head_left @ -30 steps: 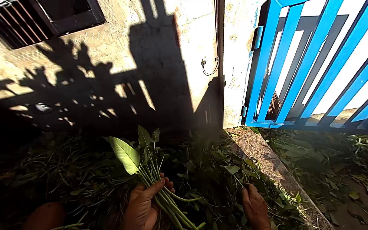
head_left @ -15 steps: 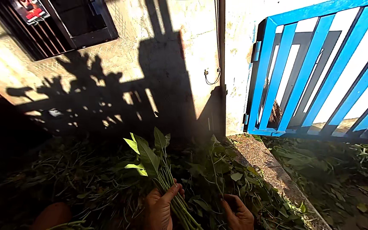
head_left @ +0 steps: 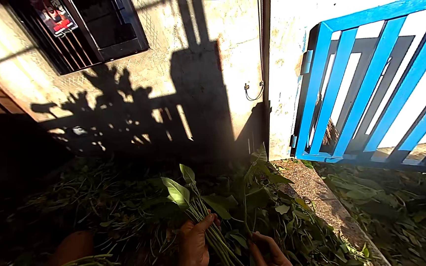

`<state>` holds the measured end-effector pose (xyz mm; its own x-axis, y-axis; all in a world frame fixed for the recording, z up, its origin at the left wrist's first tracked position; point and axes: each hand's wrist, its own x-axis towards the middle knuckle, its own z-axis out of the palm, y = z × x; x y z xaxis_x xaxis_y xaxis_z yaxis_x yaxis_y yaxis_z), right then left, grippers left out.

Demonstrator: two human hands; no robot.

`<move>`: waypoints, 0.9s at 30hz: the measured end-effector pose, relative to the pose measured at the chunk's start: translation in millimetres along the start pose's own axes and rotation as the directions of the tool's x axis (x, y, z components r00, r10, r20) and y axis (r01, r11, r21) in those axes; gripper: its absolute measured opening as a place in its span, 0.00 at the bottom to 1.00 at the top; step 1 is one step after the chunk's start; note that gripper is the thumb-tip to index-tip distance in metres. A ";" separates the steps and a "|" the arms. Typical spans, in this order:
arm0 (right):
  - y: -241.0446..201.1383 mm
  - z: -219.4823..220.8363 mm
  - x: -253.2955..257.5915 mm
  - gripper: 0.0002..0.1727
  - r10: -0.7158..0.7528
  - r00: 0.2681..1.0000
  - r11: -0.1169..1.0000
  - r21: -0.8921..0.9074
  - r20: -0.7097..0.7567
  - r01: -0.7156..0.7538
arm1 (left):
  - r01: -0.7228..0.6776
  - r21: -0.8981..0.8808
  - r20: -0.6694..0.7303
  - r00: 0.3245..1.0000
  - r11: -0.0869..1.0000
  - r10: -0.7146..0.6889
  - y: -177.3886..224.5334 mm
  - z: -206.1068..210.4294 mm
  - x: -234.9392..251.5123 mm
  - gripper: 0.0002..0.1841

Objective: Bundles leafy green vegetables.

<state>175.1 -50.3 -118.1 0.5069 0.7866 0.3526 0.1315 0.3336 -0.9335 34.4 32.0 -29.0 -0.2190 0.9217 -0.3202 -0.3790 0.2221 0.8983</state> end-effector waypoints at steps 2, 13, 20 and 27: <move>-2.4 0.6 -1.4 0.08 -0.027 0.999 1.000 0.006 0.042 0.026 | 0.019 -0.006 0.146 0.989 1.000 -0.018 -0.8 -0.5 -0.2 0.10; -7.3 -15.4 3.5 0.09 -0.151 0.948 0.952 -0.216 0.281 0.216 | -0.066 -0.061 0.509 0.856 0.996 0.088 11.1 -10.8 -2.0 0.11; -8.9 -16.4 15.4 0.24 -0.026 0.881 0.987 -0.128 0.473 0.098 | -0.124 -0.026 0.577 0.809 0.992 0.116 7.9 -13.4 -3.0 0.15; -51.0 27.8 25.3 0.53 0.214 0.951 0.967 0.086 0.222 -0.238 | -0.188 0.007 0.497 0.853 0.982 0.159 0.3 -5.6 -12.0 0.13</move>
<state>157.6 -33.0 -59.8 0.3210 0.9351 0.1500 -0.0664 0.1803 -0.9814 31.8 19.2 -26.5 0.1992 0.9798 0.0193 -0.3249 0.0474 0.9446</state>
